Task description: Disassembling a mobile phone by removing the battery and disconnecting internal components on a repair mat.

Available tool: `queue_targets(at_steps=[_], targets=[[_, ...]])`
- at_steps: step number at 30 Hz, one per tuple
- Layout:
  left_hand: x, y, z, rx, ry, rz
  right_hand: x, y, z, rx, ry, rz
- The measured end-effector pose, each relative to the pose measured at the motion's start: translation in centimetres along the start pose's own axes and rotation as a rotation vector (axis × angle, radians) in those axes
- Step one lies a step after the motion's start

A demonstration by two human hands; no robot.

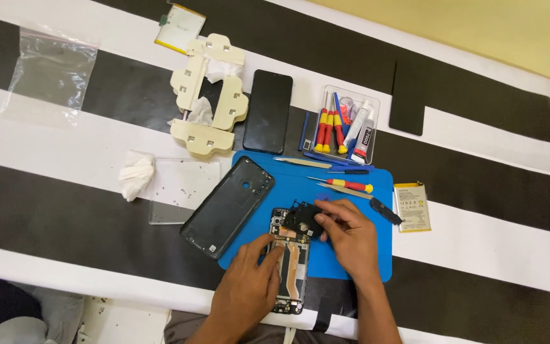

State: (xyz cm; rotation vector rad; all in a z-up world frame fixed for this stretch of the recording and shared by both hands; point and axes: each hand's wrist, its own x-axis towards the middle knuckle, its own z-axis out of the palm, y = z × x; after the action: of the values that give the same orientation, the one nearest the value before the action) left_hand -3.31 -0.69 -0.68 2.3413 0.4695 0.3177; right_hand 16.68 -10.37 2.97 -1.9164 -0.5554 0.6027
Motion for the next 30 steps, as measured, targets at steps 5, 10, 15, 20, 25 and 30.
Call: queue_targets(at_steps=[5, 10, 15, 20, 25, 30], targets=[[0.2, 0.2, -0.1, 0.013, -0.021, -0.027, 0.1, 0.5, 0.0, 0.030, 0.010, -0.050], [0.3, 0.0, -0.2, -0.012, -0.048, -0.043, 0.3, 1.0, -0.9, 0.085, 0.074, -0.162], [0.4, 0.4, -0.7, -0.044, -0.005, -0.035, 0.6, 0.9, -2.5, 0.111, 0.364, -0.008], [0.5, 0.2, -0.5, -0.046, -0.001, -0.024, 1.1, 0.7, -3.7, -0.072, 0.330, 0.028], [0.5, 0.4, -0.6, -0.054, -0.030, -0.054, 0.7, 0.7, -4.4, -0.093, 0.257, 0.033], [0.4, 0.5, -0.8, -0.045, -0.008, -0.028, -0.3, 1.6, -6.5, -0.074, 0.362, -0.007]])
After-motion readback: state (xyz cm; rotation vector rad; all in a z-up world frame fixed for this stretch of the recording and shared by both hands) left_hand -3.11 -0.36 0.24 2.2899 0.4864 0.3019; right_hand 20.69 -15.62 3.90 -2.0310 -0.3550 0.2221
